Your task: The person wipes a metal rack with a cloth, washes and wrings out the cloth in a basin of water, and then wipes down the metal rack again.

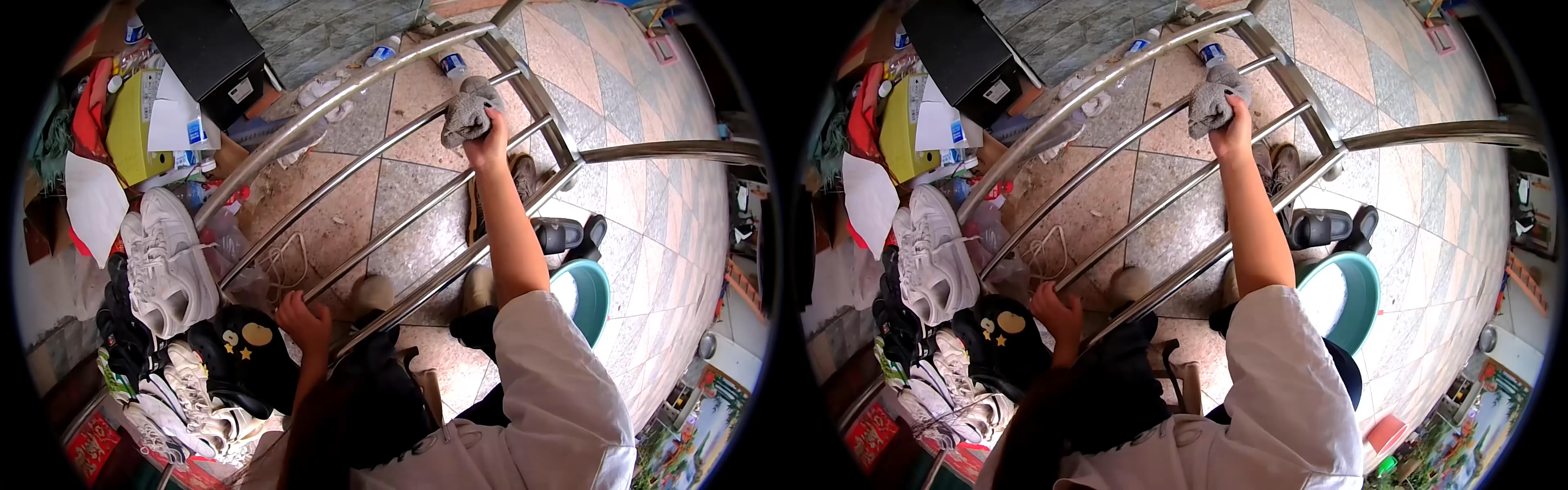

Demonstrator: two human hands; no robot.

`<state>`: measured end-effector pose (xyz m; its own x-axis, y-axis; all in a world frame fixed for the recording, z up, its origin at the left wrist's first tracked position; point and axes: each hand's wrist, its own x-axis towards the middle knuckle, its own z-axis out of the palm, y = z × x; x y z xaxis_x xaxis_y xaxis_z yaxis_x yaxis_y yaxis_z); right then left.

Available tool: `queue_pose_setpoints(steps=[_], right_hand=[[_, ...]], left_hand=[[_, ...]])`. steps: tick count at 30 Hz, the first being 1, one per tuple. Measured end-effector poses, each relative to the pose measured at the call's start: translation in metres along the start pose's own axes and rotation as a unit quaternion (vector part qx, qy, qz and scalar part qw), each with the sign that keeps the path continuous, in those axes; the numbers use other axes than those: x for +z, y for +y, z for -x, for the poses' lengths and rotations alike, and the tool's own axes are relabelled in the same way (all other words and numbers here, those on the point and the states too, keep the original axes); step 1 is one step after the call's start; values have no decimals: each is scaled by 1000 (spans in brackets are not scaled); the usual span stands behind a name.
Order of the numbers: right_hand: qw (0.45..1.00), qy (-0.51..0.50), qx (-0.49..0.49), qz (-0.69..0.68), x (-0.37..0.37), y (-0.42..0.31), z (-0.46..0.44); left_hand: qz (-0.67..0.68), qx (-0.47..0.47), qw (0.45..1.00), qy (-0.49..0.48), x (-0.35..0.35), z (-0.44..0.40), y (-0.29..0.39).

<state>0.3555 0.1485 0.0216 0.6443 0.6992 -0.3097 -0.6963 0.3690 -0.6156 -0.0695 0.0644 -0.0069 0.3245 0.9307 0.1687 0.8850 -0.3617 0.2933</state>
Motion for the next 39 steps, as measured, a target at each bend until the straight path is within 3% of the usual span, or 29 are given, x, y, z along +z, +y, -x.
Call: queue_pose_setpoints(steps=[1, 7, 9, 13, 16, 20, 25, 26, 32, 37, 39], right_hand=[[996, -14, 22, -87, -5, 8, 9], [982, -22, 58, -179, -13, 41, 73], [964, -98, 99, -228, -25, 55, 84], [960, -96, 159, -210, -22, 80, 104], [967, -49, 171, -184, -3, 97, 119], [974, 104, 194, -52, 46, 115, 139], [970, 79, 230, -12, 64, 179, 139], [965, 70, 252, -28, 75, 191, 140], [943, 144, 293, -68, 85, 207, 118], [976, 185, 118, -8, 43, 165, 48], [980, 164, 115, 5, 16, 128, -3]], left_hand=[[-1, -3, 1000, -3, -1, 0, 0], [-7, 7, 1000, 16, 1, 2, -1], [4, -6, 1000, -7, -1, 2, -1], [23, -32, 999, -31, -11, -7, 9], [94, -24, 995, 30, -32, -50, 25], [33, 74, 988, 129, -24, -148, 20], [-14, 60, 995, 81, 24, -193, -8], [-25, 101, 994, 27, 20, -193, -8], [-9, 177, 984, -31, 17, -181, -15], [-23, 262, 959, -107, 14, -178, -20], [-43, 249, 961, -112, 19, -180, -21]])
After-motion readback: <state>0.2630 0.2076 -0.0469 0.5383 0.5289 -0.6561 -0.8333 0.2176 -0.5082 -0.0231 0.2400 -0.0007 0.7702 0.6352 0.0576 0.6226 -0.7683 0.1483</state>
